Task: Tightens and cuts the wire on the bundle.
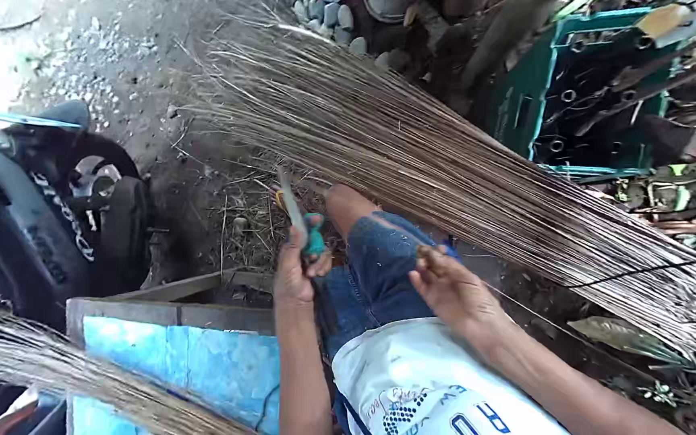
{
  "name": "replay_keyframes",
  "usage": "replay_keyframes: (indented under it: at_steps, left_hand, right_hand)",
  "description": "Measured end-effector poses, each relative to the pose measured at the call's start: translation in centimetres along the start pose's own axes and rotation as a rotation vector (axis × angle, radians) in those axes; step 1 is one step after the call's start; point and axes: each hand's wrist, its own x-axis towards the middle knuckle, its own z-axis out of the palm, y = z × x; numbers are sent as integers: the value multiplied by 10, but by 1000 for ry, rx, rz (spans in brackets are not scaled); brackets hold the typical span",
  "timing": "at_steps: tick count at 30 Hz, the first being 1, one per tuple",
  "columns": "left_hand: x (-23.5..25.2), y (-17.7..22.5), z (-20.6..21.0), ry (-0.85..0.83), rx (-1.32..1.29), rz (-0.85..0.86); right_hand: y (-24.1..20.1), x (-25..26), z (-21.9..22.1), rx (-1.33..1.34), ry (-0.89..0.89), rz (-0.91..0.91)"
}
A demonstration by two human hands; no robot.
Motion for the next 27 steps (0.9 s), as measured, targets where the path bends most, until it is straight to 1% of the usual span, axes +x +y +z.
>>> replay_keyframes:
  at_steps: [2, 4, 6, 8, 10, 12, 15, 16, 18, 19, 20, 21, 22, 23, 24, 25, 26, 27]
  left_hand:
    - [-5, -18, 0, -5, -22, -81]
    - [-18, -29, -1, 43, -45, -126]
    - [-36, -31, -1, 53, -55, -107]
    - [-51, -24, 7, 36, -50, -76]
    - [-58, -18, 22, 73, -19, -62]
    - [-55, -14, 33, 133, 1, -34]
    - [-43, -16, 39, 109, -66, 18]
    - [-41, -16, 39, 92, -87, 29]
    - [-41, -15, 37, 79, -96, 26]
    - [-42, -13, 35, 80, -90, 15]
    - [-44, -10, 34, 80, -81, 3]
    - [-47, -8, 32, 77, -83, -11]
    - [-51, -6, 28, 62, -96, -23]
    - [-56, -4, 23, 34, -114, -37]
    - [-60, -2, 18, 11, -125, -51]
    - [-63, 1, 14, -3, -125, -59]
    - [-65, 4, 11, -4, -116, -60]
    - [-67, 6, 8, 11, -97, -58]
  right_hand:
    - [-14, -2, -10, 31, 61, -73]
    - [-23, -4, -16, 44, 115, -102]
    - [-26, -4, -19, 9, 135, -100]
    - [-27, -6, -20, -55, 102, -65]
    - [-28, -8, -20, -114, 47, 6]
    - [-29, -10, -20, -148, -11, 78]
    - [-31, -17, -22, -258, -79, 194]
    - [-32, -22, -24, -355, -143, 256]
    - [-32, -37, -21, -566, -358, 347]
    - [-29, -46, -16, -647, -476, 308]
    - [-24, -56, -12, -721, -572, 164]
    - [-19, -61, -9, -822, -656, -78]
    - [-16, -59, -9, -975, -697, -364]
    - [-15, -51, -8, -1159, -677, -626]
    - [-16, -40, -7, -1346, -629, -810]
    - [-18, -28, -6, -1507, -590, -893]
    - [-21, -19, -7, -1632, -592, -874]
    - [-24, -12, -9, -1717, -630, -803]
